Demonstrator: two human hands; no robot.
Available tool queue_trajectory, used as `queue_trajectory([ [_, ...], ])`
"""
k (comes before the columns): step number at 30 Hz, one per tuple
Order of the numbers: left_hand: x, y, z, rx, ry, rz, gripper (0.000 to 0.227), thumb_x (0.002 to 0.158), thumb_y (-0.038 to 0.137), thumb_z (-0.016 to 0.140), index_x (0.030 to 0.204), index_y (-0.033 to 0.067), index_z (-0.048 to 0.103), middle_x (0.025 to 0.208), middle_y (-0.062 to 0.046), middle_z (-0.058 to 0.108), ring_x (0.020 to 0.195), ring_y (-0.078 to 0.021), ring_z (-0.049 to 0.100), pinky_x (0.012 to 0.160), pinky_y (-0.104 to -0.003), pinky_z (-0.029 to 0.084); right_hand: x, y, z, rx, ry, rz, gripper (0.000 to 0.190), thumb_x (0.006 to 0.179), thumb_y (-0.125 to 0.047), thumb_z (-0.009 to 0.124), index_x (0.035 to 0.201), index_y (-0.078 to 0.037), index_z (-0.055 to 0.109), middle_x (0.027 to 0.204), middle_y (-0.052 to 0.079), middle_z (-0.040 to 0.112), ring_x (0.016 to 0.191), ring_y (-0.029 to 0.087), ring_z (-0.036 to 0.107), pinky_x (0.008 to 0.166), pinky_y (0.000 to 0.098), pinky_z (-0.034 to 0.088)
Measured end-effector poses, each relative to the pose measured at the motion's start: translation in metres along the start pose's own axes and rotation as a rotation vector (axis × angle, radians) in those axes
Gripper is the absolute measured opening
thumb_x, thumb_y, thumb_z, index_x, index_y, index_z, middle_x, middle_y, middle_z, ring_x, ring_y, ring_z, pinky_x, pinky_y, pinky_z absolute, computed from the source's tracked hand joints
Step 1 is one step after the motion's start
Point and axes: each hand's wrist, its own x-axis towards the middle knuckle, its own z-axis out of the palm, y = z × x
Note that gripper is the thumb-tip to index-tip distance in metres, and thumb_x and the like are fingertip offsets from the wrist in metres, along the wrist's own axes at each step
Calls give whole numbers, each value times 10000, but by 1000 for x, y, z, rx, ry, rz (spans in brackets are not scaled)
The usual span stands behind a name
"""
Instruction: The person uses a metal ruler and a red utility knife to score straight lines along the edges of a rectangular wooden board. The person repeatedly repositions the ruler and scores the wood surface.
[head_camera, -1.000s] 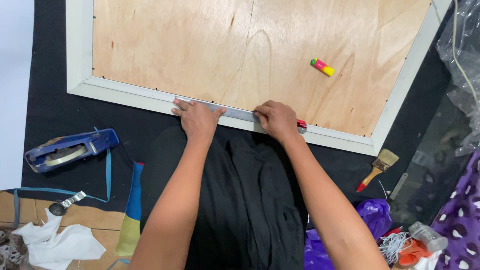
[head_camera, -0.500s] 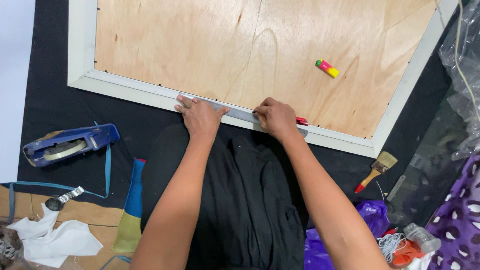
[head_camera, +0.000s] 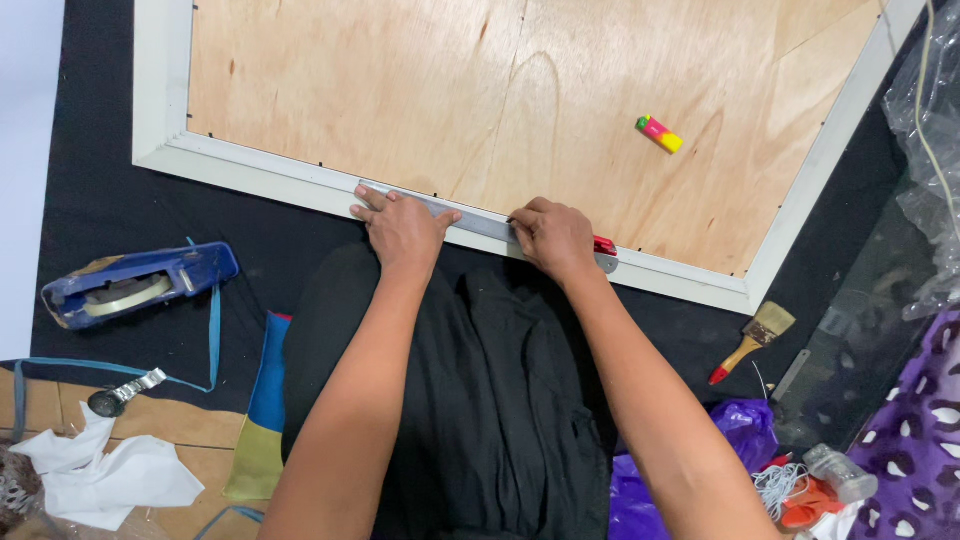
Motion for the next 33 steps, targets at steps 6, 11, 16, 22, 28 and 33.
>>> queue_trajectory([
  [6,-1,0,-2,-6,-16,-10,1160,728,668,820,1394,-200,435,1507,-503,198,1374,-682,273,1081,-567,421,-7,-3,10,35,60,43,118,888,-211,709,956,-166,795,942,28,736,795,294,709,687,427,564],
  [11,0,-2,0,2,-6,1,1171,723,677,812,1394,-203,431,1498,-498,201,1361,-691,271,1107,-573,378,-7,0,9,90,130,75,128,921,-231,709,986,-156,788,937,36,735,810,285,709,696,414,564],
  [16,1,-3,2,19,11,31,1140,755,686,795,1386,-202,460,1494,-517,227,1367,-688,291,1131,-587,357,-4,3,3,59,53,66,114,903,-233,711,951,-195,808,892,14,733,788,281,705,667,418,553],
  [22,1,-2,0,11,-1,6,1172,714,690,807,1387,-199,446,1495,-499,224,1364,-687,281,1131,-565,351,3,-3,-3,12,26,61,115,891,-251,714,930,-211,815,870,11,733,774,283,704,655,427,548],
  [28,1,-2,1,4,15,14,1172,719,681,815,1388,-207,443,1491,-506,229,1356,-692,286,1110,-571,378,4,-4,3,47,55,117,129,910,-252,700,938,-186,806,871,31,732,770,289,703,668,427,552],
  [33,0,-1,1,-23,-9,1,1159,732,665,810,1397,-204,428,1511,-502,197,1372,-687,265,1089,-583,399,-3,-8,7,86,128,167,140,934,-246,694,971,-148,787,878,69,726,788,306,702,691,428,552],
])
